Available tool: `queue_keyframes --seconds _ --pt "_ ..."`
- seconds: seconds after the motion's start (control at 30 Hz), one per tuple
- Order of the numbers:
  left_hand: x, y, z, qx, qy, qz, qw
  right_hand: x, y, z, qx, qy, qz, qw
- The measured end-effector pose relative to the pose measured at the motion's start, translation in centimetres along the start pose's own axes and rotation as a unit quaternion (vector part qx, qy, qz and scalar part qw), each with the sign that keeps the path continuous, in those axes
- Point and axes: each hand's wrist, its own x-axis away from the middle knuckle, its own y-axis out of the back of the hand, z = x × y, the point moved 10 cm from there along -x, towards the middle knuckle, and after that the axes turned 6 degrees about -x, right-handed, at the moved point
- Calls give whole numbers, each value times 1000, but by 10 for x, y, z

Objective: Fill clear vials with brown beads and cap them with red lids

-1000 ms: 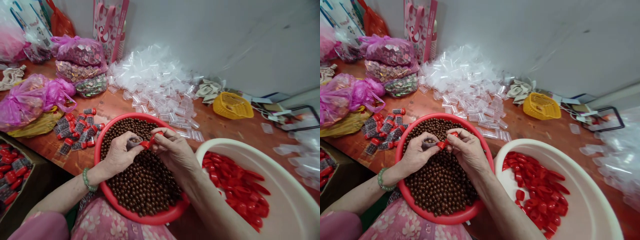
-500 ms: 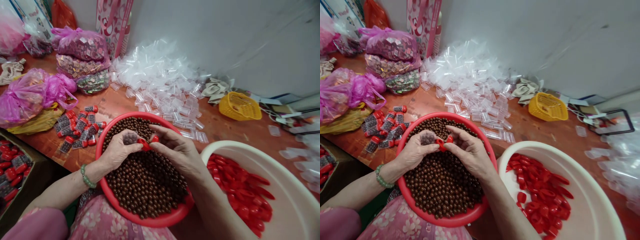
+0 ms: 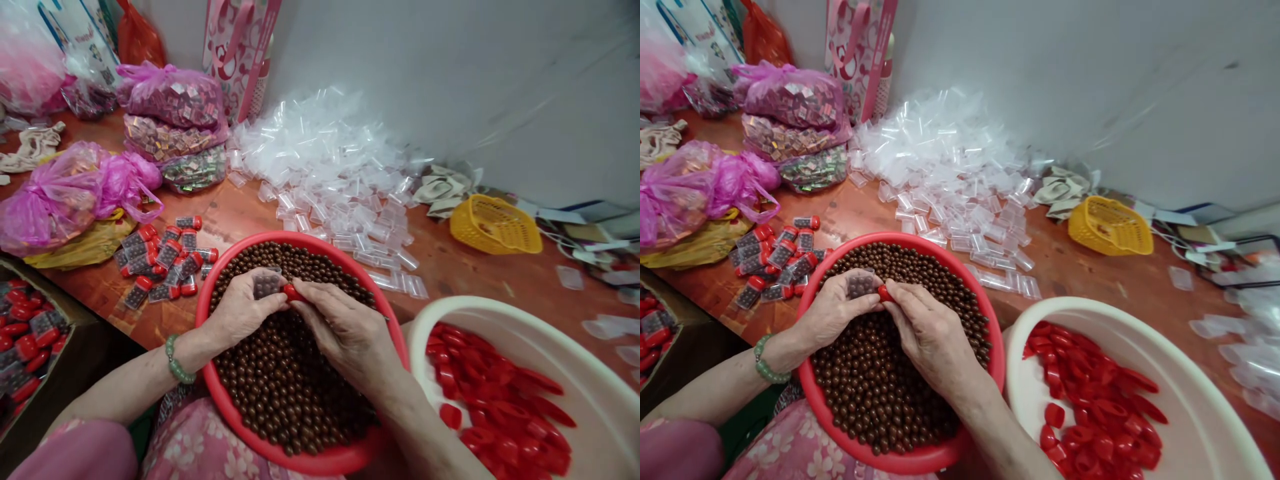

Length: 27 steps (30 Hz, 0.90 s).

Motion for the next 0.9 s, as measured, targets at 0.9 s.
queue_keyframes --seconds 0.9 --pt "10 -34 4 -129 15 191 973 -18 9 -22 -248 -100 -40 963"
